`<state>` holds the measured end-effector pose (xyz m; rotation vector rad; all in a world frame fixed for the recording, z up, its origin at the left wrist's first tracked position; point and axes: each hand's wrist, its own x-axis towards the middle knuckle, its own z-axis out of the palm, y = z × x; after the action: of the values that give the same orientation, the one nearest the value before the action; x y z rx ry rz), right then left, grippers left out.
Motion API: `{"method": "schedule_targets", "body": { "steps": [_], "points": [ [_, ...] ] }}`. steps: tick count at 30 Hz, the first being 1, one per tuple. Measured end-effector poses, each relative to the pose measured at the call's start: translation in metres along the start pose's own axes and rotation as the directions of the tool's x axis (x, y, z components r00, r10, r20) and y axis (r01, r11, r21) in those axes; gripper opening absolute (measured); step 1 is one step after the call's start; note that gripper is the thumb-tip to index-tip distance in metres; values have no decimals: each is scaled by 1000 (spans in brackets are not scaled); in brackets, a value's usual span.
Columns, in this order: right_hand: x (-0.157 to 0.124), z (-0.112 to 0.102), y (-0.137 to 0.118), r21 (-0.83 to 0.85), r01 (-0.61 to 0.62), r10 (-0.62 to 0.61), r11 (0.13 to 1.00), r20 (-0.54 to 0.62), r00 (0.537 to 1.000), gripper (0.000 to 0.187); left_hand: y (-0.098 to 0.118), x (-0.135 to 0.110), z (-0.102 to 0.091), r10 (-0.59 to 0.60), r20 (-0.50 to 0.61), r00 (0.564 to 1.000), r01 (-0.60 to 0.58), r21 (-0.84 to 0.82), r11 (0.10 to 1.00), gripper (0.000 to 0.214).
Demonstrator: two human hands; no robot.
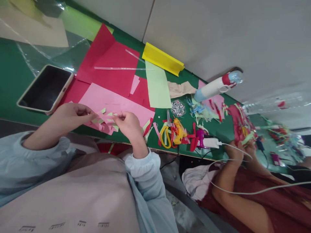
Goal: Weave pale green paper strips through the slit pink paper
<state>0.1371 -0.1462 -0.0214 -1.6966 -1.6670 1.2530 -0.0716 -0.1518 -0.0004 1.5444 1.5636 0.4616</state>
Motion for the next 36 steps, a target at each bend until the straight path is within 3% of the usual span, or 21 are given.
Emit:
{"method": "schedule_targets", "body": {
  "steps": [6,12,23,36],
  "points": [
    [-2,4,-6,-161,-90,86,983,-33,996,31,2,0,6,-76,-35,996,81,200,977,29],
    [0,11,-8,-297,-100,75,950,-96,993,28,4,2,10,-102,-81,992,119,254,960,31],
    [2,16,-5,-362,-114,80,925,-108,991,28,10,8,14,-178,-77,981,194,408,892,34],
    [2,16,-8,-383,-142,108,913,-110,988,25,3,13,18,-157,-78,985,175,442,880,32]
  ]
}}
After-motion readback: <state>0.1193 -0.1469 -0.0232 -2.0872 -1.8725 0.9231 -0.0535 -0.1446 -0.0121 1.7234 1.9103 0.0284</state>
